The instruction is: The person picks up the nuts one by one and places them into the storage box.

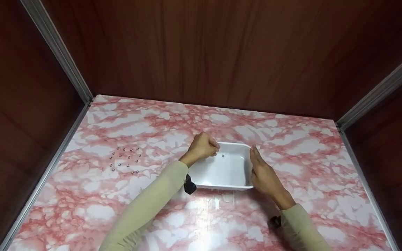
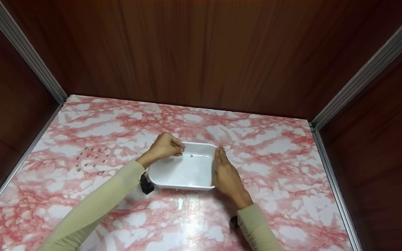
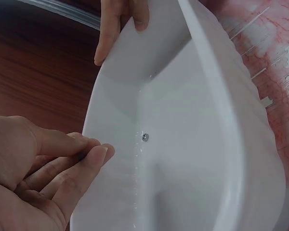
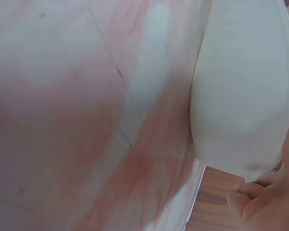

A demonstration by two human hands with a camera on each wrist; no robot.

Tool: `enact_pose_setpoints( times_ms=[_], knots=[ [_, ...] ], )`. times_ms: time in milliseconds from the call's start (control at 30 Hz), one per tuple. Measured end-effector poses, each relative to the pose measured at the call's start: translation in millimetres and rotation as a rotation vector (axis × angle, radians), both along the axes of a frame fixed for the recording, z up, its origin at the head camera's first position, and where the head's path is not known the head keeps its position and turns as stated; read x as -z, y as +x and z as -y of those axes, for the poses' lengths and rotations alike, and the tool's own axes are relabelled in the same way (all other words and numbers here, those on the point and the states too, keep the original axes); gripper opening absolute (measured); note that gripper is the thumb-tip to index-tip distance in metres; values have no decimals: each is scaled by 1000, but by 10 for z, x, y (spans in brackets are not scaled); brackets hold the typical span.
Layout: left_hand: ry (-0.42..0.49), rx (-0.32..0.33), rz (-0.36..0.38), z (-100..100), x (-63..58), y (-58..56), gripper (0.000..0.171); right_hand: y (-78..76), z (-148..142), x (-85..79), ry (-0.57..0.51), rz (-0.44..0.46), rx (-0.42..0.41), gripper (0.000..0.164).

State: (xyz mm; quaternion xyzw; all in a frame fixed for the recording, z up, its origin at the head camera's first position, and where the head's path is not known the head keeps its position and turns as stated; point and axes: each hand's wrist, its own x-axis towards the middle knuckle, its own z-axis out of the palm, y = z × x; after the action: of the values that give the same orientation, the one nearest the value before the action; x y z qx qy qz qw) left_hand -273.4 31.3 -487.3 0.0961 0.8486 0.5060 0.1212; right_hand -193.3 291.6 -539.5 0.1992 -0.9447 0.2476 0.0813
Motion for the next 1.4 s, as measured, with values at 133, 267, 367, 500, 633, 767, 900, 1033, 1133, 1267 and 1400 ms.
enact_pose_setpoints(
  times_ms=[133,267,367,500,633,767,900,1033,1133,1267,1400],
  knots=[
    [10,40,-47,22,-70,37,19,-1,-8,-1,-1,-3,5,64],
    [-13,52,-138,64,-99,58,22,-5,-17,-4,9,-3,22,65],
    [-47,45,-210,112,-100,74,23,-11,-21,-8,12,-1,25,66],
    [-61,35,-257,192,-99,108,22,-13,-28,-7,15,1,19,67],
    [-74,18,-262,288,-119,154,22,-12,-37,-2,16,-5,17,68],
    [-125,10,-285,397,-158,214,25,-12,-42,0,16,-12,17,69],
    [-190,21,-345,531,-179,277,27,-4,-39,6,15,-13,16,68],
    [-230,10,-411,696,-171,346,31,-1,-24,19,9,-22,6,65],
    [-243,-17,-462,818,-150,393,33,0,-11,26,6,-29,2,64],
    [-249,-51,-483,957,-118,467,34,-5,-1,28,8,-30,2,64],
    [-247,-68,-467,1063,-72,552,36,-9,-7,17,11,-37,0,64]
  ],
)
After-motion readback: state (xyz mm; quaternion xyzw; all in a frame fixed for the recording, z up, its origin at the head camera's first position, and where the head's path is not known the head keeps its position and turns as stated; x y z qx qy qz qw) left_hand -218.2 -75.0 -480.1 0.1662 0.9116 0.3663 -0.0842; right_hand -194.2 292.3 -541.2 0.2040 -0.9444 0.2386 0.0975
